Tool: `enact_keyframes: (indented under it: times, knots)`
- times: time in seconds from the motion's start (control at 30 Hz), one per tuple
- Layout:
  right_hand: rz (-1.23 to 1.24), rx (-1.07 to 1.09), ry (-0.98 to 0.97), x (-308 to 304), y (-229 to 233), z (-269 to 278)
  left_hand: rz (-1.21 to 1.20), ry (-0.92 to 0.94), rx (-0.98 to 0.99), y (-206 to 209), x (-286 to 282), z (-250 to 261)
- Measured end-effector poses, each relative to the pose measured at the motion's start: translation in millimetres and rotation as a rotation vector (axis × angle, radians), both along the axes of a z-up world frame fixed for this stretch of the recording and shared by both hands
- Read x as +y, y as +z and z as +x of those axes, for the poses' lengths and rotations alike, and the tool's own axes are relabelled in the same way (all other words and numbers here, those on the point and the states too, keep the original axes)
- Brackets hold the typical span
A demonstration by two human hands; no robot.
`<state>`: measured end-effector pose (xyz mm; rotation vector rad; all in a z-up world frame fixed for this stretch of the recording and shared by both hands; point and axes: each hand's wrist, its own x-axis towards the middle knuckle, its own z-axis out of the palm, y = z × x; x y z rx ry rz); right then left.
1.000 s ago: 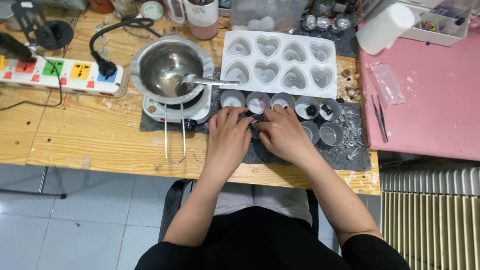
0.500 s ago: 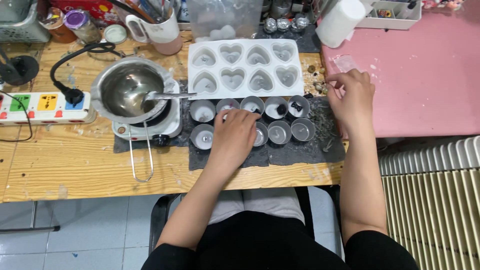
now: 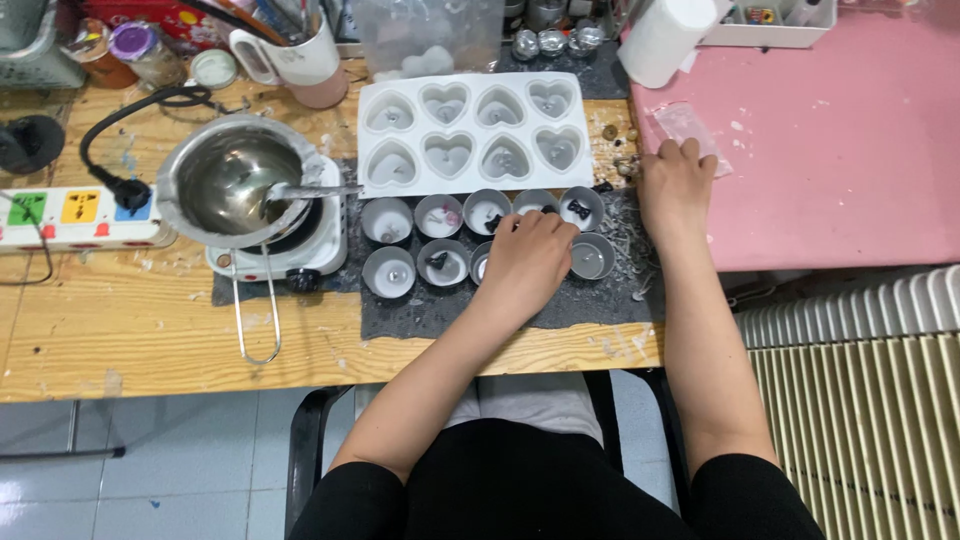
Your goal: Preparing and placing candle wicks into small metal containers.
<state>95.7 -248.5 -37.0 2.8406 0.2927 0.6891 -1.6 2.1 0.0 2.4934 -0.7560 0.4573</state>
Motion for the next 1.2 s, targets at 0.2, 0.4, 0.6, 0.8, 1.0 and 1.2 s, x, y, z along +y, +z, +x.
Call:
enact_keyframes:
  times: [0.2, 0.4, 0.6, 0.8, 1.0, 1.2]
  knots:
    - [0.099, 0.005, 0.003, -6, 4, -4, -0.225, 0.019, 0.013, 16, 39, -48]
    - [0.443, 0.026, 0.221, 61, 73, -56, -0.355, 0.28, 0.017, 18, 94, -91]
    - [0.725, 0.306, 0.734, 170, 123, -90, -0.382, 0.512, -0.008, 0, 121, -101]
    - [0.582, 0.351, 0.885, 222, 104, -68, -0.334, 0.564, 0.021, -16, 131, -92]
    - [0.286, 0.398, 0.839, 255, 77, -25, -0.256, 0.537, 0.059, -30, 126, -81]
    - [0.147, 0.454, 0.802, 271, 66, -11, -0.258, 0.531, 0.07, -30, 122, -80]
